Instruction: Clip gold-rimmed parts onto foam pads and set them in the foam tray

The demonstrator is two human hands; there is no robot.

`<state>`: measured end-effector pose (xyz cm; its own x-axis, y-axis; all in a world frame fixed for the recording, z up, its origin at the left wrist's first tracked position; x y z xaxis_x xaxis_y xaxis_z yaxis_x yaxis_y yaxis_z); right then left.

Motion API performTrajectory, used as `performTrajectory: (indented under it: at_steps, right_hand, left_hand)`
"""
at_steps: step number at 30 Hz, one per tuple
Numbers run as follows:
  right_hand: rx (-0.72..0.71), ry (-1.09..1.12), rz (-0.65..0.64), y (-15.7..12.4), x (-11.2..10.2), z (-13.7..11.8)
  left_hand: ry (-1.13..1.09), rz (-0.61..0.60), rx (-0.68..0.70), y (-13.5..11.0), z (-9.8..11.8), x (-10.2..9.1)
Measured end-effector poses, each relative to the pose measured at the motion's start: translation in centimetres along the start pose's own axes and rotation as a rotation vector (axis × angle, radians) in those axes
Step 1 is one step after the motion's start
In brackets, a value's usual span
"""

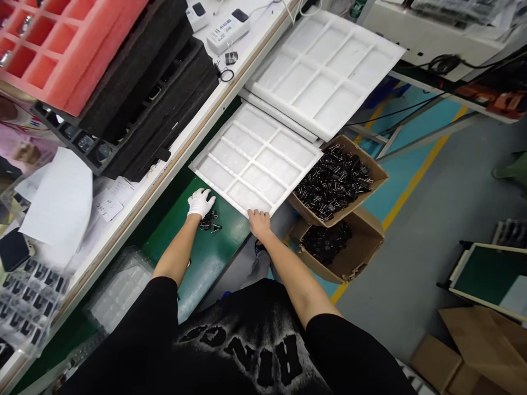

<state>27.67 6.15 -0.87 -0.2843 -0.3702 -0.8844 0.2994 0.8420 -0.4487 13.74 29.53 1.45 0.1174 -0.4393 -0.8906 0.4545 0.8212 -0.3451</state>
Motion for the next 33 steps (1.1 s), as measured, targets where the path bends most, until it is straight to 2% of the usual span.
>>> performTrajectory:
  at_steps: [3,6,9,11,14,17,19,20,22,25,27,30,33]
  right_hand:
    - [0.013,0.054,0.032,0.0,0.4,-0.6]
    - [0.022,0.132,0.076,-2.6,1.2,-0.6]
    - [0.131,0.226,0.038,-8.8,3.9,0.7]
    - [0.301,0.302,-0.063,-14.2,7.2,2.4]
    - [0.573,0.468,-0.281,-22.6,13.0,5.3]
    - [0.742,0.693,-0.436,-28.7,18.2,8.1]
    - [0.821,0.831,-0.480,-31.0,21.0,10.0]
    - [0.855,0.888,-0.489,-31.5,22.4,11.0]
    - [0.912,0.977,-0.488,-31.3,25.2,13.2]
    - [0.977,1.053,-0.428,-28.2,30.3,17.2]
    - [1.031,1.071,-0.342,-24.6,34.8,20.8]
    - [1.163,1.061,-0.192,-18.0,43.2,27.7]
    - [1.347,1.027,-0.084,-11.8,52.6,36.1]
  left_hand:
    - [-0.025,0.087,-0.008,-0.6,0.5,-1.3]
    - [-0.080,0.243,-0.040,-2.3,2.8,-1.9]
    - [-0.158,0.295,0.040,-6.4,7.6,0.2]
    - [-0.205,0.196,0.164,-10.4,11.7,3.5]
    - [-0.223,-0.148,0.373,-17.8,17.3,10.4]
    - [-0.156,-0.665,0.539,-24.9,20.7,17.8]
    - [-0.059,-0.981,0.561,-28.1,21.6,22.0]
    - [-0.006,-1.099,0.547,-29.1,21.8,23.8]
    - [0.073,-1.237,0.497,-29.6,22.2,27.6]
    - [0.074,-1.262,0.427,-28.1,23.7,34.9]
    - [0.007,-1.190,0.382,-26.0,25.3,41.8]
    - [-0.129,-0.984,0.286,-20.9,28.3,54.6]
    - [-0.225,-0.782,0.149,-14.2,30.8,68.3]
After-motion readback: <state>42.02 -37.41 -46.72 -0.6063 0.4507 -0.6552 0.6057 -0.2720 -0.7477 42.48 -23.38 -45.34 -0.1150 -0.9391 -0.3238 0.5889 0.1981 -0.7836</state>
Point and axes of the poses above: each hand's wrist, its own y-axis towards the middle knuckle, its own x-axis out of the palm, z = x × y, the point moved 4 cm from there along y, towards the middle knuckle, and after that the axes turned 12 degrees about -y, right-handed, at the moved point
